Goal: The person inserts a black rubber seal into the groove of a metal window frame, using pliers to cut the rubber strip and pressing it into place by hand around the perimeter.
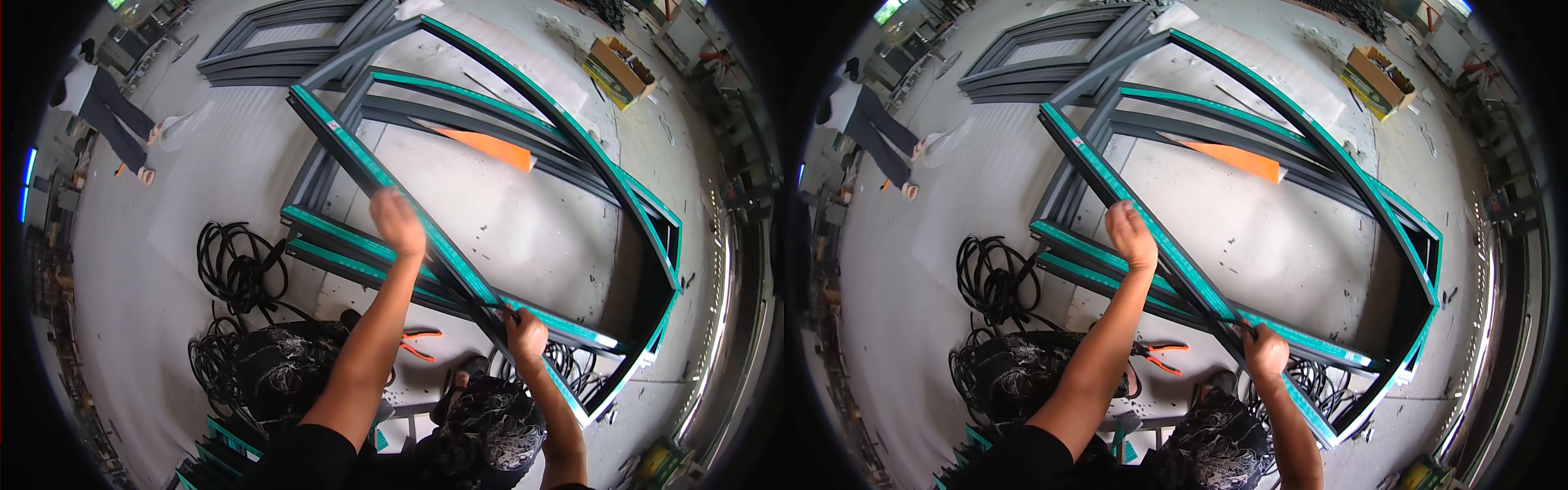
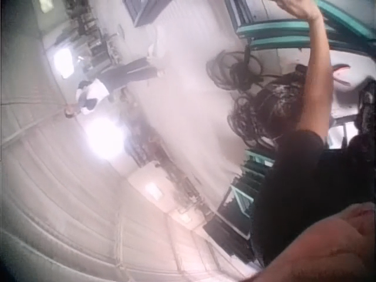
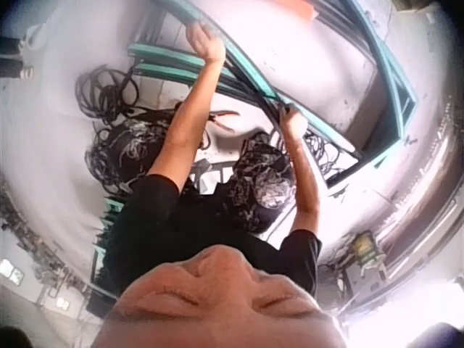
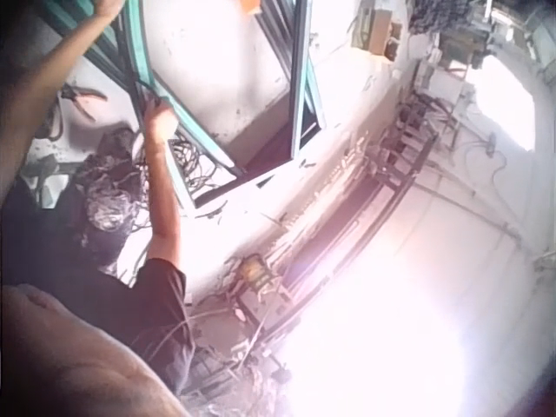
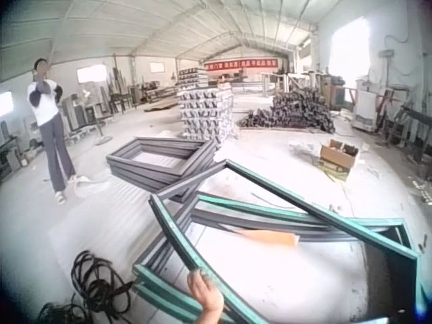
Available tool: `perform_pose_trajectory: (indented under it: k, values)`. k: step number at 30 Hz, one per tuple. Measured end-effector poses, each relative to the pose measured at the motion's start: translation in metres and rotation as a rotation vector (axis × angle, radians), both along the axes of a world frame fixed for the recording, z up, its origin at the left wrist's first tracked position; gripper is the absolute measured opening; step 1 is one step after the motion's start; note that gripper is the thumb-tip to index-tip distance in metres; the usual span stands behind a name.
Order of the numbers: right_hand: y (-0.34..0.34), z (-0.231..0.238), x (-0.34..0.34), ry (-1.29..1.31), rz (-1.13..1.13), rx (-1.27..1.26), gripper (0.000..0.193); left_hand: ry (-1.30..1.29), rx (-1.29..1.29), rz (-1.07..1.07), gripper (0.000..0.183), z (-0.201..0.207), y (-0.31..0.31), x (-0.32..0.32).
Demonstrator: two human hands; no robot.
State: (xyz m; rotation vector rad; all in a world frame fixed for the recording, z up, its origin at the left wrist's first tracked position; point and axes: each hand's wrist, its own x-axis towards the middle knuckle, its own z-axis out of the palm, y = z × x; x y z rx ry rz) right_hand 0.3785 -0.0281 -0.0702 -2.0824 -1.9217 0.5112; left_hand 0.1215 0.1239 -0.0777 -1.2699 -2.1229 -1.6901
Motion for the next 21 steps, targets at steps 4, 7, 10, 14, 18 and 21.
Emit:
perform_pose_trajectory:
  k: [4,7,10,14,18,21]
  values:
    - [0.005,0.007,-0.009,0.011,0.075,0.01,0.026,-0.566,-0.035,0.166,0.022,-0.063,-0.068,0.017]
    - [-0.007,0.033,-0.008,-0.188,0.282,0.118,0.025,-1.026,-0.167,0.002,0.019,-0.067,-0.127,0.052]
    - [-0.026,0.057,0.011,-0.203,0.384,-0.003,0.028,-1.373,-0.281,-0.173,0.017,-0.068,-0.163,0.079]
    - [-0.068,0.124,0.053,0.03,0.285,-0.376,0.025,-1.646,-0.401,-0.162,0.017,-0.062,-0.174,0.089]
    - [-0.146,0.207,0.128,-0.32,0.052,-0.394,0.026,-1.763,-0.475,-0.223,0.017,-0.054,-0.178,0.084]
    - [-0.196,0.26,0.19,-0.207,-0.178,-0.286,0.03,-1.738,-0.519,-0.253,0.018,-0.059,-0.167,0.079]
